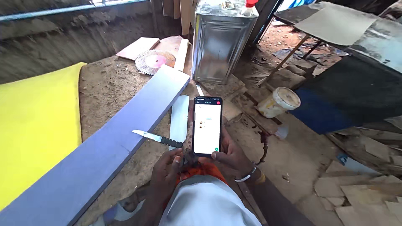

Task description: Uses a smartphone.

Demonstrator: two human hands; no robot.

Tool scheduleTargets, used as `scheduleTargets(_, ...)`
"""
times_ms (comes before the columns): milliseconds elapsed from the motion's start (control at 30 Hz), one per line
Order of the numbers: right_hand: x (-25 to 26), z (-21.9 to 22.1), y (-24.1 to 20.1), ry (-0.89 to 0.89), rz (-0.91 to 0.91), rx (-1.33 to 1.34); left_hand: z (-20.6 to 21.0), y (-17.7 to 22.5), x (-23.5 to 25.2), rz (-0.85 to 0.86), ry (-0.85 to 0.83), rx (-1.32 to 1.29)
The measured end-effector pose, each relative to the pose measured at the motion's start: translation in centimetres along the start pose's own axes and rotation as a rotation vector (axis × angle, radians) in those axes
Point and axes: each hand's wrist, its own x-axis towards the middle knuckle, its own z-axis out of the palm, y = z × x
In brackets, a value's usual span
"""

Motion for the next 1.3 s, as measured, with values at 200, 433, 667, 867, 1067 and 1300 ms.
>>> scheduleTargets(200,3.3,-2.8,-1.9,0.002,-0.028,-0.006,1.4,0.9,4.0,0.029,-0.004,0.075)
scheduleTargets(433,6.3,-6.5,-3.8,-0.049,-0.057,0.081,3.2,1.2,7.5,0.049,-0.019,0.172)
scheduleTargets(667,8.5,-9.4,-5.1,-0.038,-0.030,0.121,4.8,1.0,9.9,0.038,-0.063,0.255)
scheduleTargets(867,10.1,-11.4,-5.8,-0.068,-0.009,0.126,6.1,0.2,11.9,0.023,-0.127,0.405)
scheduleTargets(1067,10.8,-12.8,-6.5,-0.056,0.013,0.105,7.4,-3.2,13.1,-0.191,-0.081,0.778)
scheduleTargets(1300,10.7,-14.6,-7.1,-0.069,0.013,0.124,8.5,-7.0,12.4,-0.230,-0.028,1.079)
